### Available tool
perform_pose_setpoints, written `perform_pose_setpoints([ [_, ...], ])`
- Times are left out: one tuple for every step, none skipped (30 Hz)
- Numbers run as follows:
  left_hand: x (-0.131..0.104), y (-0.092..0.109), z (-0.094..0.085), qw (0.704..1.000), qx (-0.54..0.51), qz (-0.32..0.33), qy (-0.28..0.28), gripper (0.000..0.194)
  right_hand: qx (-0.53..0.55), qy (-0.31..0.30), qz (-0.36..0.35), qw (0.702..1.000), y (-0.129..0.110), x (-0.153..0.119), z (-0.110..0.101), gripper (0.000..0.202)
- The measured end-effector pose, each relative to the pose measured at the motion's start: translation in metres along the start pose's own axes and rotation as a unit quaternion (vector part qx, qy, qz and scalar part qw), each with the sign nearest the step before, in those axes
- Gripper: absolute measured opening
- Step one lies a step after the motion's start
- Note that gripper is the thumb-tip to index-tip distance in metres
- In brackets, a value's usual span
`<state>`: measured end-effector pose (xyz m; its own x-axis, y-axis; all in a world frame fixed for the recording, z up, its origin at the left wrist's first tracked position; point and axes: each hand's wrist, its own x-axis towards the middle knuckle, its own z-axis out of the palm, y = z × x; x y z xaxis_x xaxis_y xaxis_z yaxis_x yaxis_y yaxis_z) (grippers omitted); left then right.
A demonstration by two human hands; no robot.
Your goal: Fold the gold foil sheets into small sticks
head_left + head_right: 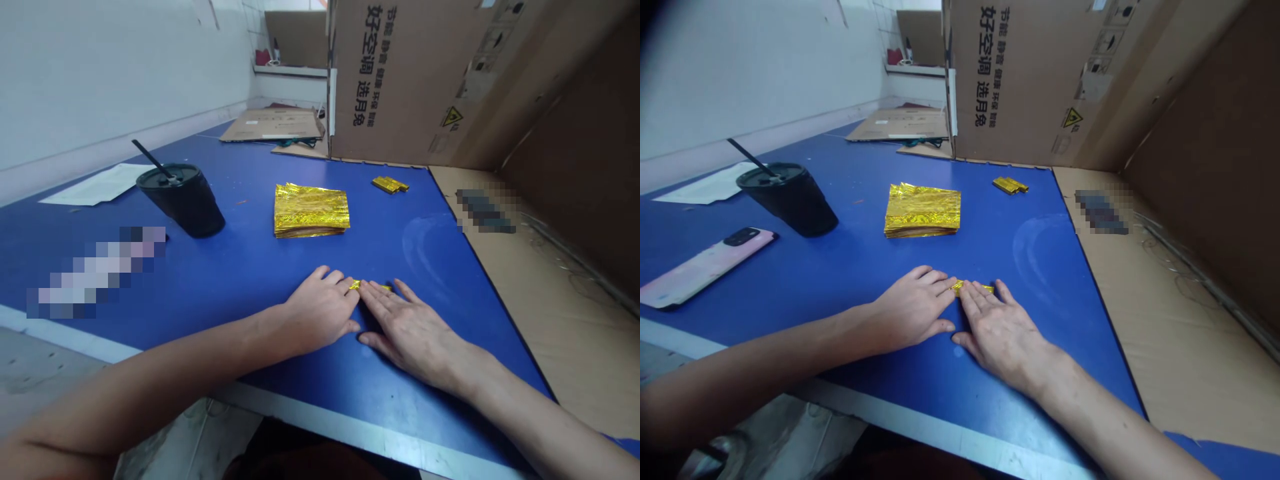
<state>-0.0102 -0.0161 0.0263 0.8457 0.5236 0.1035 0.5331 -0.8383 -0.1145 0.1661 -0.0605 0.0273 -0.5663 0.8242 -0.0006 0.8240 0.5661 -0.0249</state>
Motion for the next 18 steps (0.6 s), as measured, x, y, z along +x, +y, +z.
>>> perform_pose_setpoints([
  [0.000, -0.001, 0.000, 1.000, 0.002, -0.001, -0.003, 0.043, -0.003, -0.009, 0.011, 1.000, 0.003, -0.001, -0.002, 0.057],
  [0.000, -0.001, -0.001, 1.000, 0.002, -0.002, -0.005, 0.041, -0.008, -0.014, 0.020, 1.000, 0.007, -0.002, -0.005, 0.053],
  [0.000, -0.002, -0.001, 1.000, 0.003, -0.003, -0.006, 0.039, -0.013, -0.015, 0.025, 0.999, 0.011, -0.002, -0.007, 0.049],
  [0.000, -0.002, -0.001, 1.000, 0.004, -0.005, -0.006, 0.038, -0.018, -0.013, 0.028, 0.999, 0.014, -0.003, -0.009, 0.046],
  [0.000, -0.003, 0.000, 1.000, 0.005, -0.005, -0.004, 0.038, -0.022, -0.008, 0.028, 0.999, 0.017, -0.003, -0.010, 0.044],
  [0.000, -0.003, 0.001, 1.000, 0.005, -0.005, -0.002, 0.039, -0.024, -0.004, 0.027, 0.999, 0.019, -0.003, -0.011, 0.042],
  [0.000, -0.004, 0.001, 1.000, 0.005, -0.004, 0.000, 0.038, -0.026, 0.003, 0.028, 0.999, 0.021, -0.002, -0.010, 0.041],
  [0.001, -0.004, 0.002, 1.000, 0.003, -0.004, 0.002, 0.038, -0.026, 0.010, 0.029, 0.999, 0.022, -0.002, -0.009, 0.039],
  [0.001, -0.005, 0.003, 1.000, 0.000, -0.005, 0.004, 0.037, -0.026, 0.018, 0.031, 0.999, 0.023, -0.001, -0.008, 0.036],
  [0.002, -0.005, 0.003, 1.000, -0.003, -0.007, 0.006, 0.035, -0.025, 0.027, 0.033, 0.999, 0.024, 0.000, -0.006, 0.033],
  [0.002, -0.005, 0.003, 1.000, -0.008, -0.008, 0.008, 0.034, -0.023, 0.035, 0.033, 0.999, 0.024, 0.001, -0.005, 0.030],
  [0.003, -0.006, 0.003, 1.000, -0.013, -0.010, 0.010, 0.033, -0.019, 0.043, 0.033, 0.998, 0.026, 0.002, -0.003, 0.028],
  [0.003, -0.006, 0.003, 1.000, -0.019, -0.012, 0.012, 0.032, -0.011, 0.049, 0.033, 0.998, 0.027, 0.003, -0.002, 0.027],
  [0.003, -0.006, 0.002, 0.999, -0.025, -0.017, 0.018, 0.031, 0.001, 0.054, 0.034, 0.998, 0.028, 0.004, -0.001, 0.027],
  [0.003, -0.005, 0.001, 0.999, -0.031, -0.024, 0.025, 0.030, 0.015, 0.059, 0.038, 0.997, 0.030, 0.005, 0.000, 0.026],
  [0.003, -0.005, -0.001, 0.998, -0.036, -0.033, 0.035, 0.028, 0.030, 0.065, 0.044, 0.997, 0.031, 0.005, 0.000, 0.026],
  [0.002, -0.004, -0.002, 0.997, -0.041, -0.040, 0.047, 0.026, 0.043, 0.070, 0.050, 0.995, 0.032, 0.006, 0.001, 0.025],
  [0.001, -0.003, -0.002, 0.996, -0.047, -0.042, 0.060, 0.024, 0.055, 0.077, 0.056, 0.994, 0.034, 0.006, 0.001, 0.024],
])
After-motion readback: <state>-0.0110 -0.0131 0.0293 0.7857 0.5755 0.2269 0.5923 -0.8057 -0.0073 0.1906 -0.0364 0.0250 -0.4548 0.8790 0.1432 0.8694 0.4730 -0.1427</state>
